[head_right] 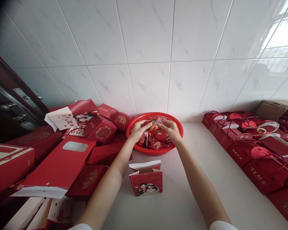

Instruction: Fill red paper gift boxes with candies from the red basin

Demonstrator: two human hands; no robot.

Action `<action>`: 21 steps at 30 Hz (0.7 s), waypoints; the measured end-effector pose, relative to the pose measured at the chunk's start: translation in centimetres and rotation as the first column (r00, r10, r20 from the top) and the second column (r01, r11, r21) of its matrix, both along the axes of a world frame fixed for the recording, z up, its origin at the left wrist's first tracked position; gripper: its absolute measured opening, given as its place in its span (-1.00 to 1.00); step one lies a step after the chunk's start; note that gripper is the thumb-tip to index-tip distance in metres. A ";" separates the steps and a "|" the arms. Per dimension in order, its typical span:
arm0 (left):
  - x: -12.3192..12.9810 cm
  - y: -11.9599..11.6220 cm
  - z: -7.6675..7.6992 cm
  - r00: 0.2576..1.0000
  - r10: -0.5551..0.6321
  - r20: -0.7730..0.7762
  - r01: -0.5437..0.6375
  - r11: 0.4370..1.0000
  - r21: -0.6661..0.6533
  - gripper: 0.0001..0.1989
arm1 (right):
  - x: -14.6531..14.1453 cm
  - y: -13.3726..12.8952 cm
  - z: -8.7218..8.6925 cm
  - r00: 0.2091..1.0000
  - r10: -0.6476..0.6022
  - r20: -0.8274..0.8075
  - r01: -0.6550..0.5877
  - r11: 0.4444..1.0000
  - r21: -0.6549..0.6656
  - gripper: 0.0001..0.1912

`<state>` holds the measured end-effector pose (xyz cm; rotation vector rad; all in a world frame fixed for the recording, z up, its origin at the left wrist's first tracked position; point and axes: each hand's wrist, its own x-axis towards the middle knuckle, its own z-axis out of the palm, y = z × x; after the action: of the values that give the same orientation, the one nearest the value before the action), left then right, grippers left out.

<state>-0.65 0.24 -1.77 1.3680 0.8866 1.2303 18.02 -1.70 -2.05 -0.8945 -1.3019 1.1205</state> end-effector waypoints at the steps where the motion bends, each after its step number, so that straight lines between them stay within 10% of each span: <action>1: 0.0 0.0 0.0 1.000 0.007 0.001 -0.007 1.000 0.021 -0.61 | 0.0 0.1 -0.1 0.999 -0.031 -0.016 0.031 0.999 -0.014 -0.49; 11: 0.2 -0.2 -0.1 0.996 0.051 0.073 -0.056 0.997 0.057 -0.60 | -0.1 -0.3 0.3 0.998 0.059 0.000 -0.059 0.997 -0.043 -0.48; 21: 0.2 -0.1 -0.8 0.973 -0.171 -0.156 0.162 0.985 -0.065 -0.67 | 0.0 -0.1 0.1 0.997 -0.060 0.044 0.056 0.994 0.094 -0.59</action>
<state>-0.45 0.13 -2.53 1.4838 0.8888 0.9733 18.03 -1.80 -1.90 -0.8885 -1.3463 0.9913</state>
